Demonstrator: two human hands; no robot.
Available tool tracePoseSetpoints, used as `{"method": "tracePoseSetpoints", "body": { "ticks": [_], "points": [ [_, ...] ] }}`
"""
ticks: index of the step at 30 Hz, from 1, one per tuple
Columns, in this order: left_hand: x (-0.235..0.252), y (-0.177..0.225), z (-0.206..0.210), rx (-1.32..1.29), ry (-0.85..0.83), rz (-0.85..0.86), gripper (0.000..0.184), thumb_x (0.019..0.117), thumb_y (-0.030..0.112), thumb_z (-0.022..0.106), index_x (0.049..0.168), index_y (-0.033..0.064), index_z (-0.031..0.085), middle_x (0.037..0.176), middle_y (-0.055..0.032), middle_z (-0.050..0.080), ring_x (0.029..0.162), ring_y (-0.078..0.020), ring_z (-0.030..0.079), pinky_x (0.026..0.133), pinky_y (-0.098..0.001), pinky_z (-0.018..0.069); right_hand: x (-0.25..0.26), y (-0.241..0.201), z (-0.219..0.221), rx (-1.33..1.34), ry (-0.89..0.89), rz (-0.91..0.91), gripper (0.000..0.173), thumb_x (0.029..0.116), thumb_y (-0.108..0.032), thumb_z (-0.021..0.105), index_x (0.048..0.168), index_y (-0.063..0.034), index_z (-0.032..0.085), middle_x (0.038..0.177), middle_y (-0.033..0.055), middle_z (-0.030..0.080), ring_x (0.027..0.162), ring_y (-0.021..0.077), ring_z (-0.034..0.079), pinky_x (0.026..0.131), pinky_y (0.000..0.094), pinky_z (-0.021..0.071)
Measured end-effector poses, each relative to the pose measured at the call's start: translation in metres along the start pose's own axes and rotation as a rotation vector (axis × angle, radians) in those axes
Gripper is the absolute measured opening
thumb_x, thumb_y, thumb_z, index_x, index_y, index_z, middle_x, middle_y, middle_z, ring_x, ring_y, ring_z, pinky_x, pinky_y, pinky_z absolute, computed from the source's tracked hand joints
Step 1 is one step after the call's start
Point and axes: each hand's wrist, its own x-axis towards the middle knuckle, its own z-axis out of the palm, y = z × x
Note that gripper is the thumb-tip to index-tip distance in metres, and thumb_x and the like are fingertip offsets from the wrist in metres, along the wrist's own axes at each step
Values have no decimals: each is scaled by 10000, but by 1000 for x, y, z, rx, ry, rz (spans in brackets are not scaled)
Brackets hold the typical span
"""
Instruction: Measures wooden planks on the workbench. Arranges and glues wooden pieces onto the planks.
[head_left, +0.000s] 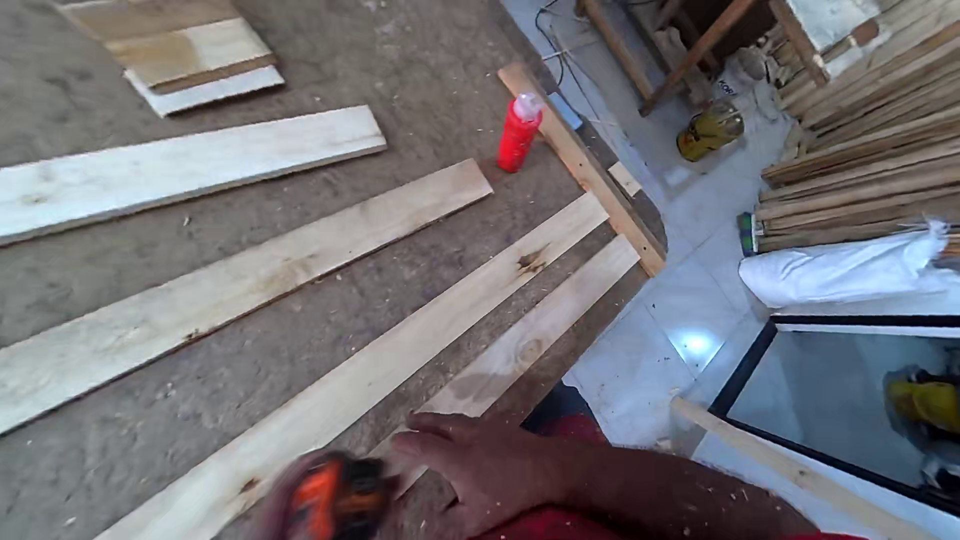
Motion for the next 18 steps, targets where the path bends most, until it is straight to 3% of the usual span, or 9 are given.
{"method": "tracePoseSetpoints", "body": {
  "ticks": [1, 2, 5, 8, 11, 14, 16, 18],
  "points": [
    [31, -11, 52, -62, -21, -35, 569, 900, 417, 736, 1429, 331, 546, 1334, -14, 660, 1185, -214, 648, 982, -466, 564, -7, 3, -7, 65, 41, 22, 931, 835, -402, 840, 1551, -17, 387, 1566, 243, 423, 1429, 353, 464, 1155, 503, 436],
    [56, -24, 93, -148, -36, -54, 508, 896, 376, 749, 1374, 313, 587, 1266, -20, 691, 1114, -182, 676, 934, -417, 586, -16, 8, -16, 118, 121, 59, 983, 819, -425, 849, 1548, 21, 363, 1530, 260, 455, 1400, 355, 490, 1150, 501, 439],
    [106, -49, 161, -326, -95, -167, 498, 911, 255, 771, 1359, 179, 567, 1173, -137, 701, 991, -226, 713, 837, -412, 619, -54, 37, -51, 177, 278, 207, 932, 901, -515, 739, 1546, 33, 350, 1395, 264, 547, 1261, 344, 584, 1057, 501, 507],
    [141, -48, 213, -28, -7, -407, 629, 840, 180, 835, 1369, 85, 508, 1046, -174, 749, 840, -249, 753, 709, -399, 643, -99, 70, -88, 201, 278, 326, 872, 908, -474, 730, 1534, 15, 372, 1344, 247, 581, 1223, 333, 608, 1035, 492, 520],
    [178, -65, 254, 306, -24, -555, 598, 764, 116, 854, 1285, 21, 576, 1127, -150, 726, 896, -245, 728, 706, -396, 632, -136, 104, -124, 198, 228, 436, 866, 824, -381, 803, 1540, -81, 418, 1362, 201, 584, 1206, 321, 615, 1001, 503, 534],
    [220, -90, 288, 482, -79, -621, 617, 696, 197, 905, 1198, 36, 584, 1117, -136, 705, 926, -262, 719, 773, -438, 636, -166, 143, -154, 185, 199, 426, 832, 829, -351, 780, 1571, -256, 416, 1376, 144, 591, 1180, 323, 627, 919, 562, 558],
    [255, -95, 304, 560, -116, -648, 591, 700, 268, 913, 1153, 47, 606, 1181, -127, 696, 940, -258, 723, 800, -443, 634, -187, 163, -174, 199, 160, 477, 774, 858, -408, 741, 1560, -345, 420, 1373, 123, 594, 1159, 319, 633, 892, 575, 553],
    [291, -91, 312, 572, -78, -606, 438, 753, 207, 863, 1081, 40, 626, 1270, -140, 666, 991, -271, 712, 818, -447, 624, -215, 183, -189, 248, 154, 559, 726, 872, -446, 718, 1538, -327, 456, 1344, 140, 589, 1130, 316, 635, 887, 563, 556]
  ]
}}
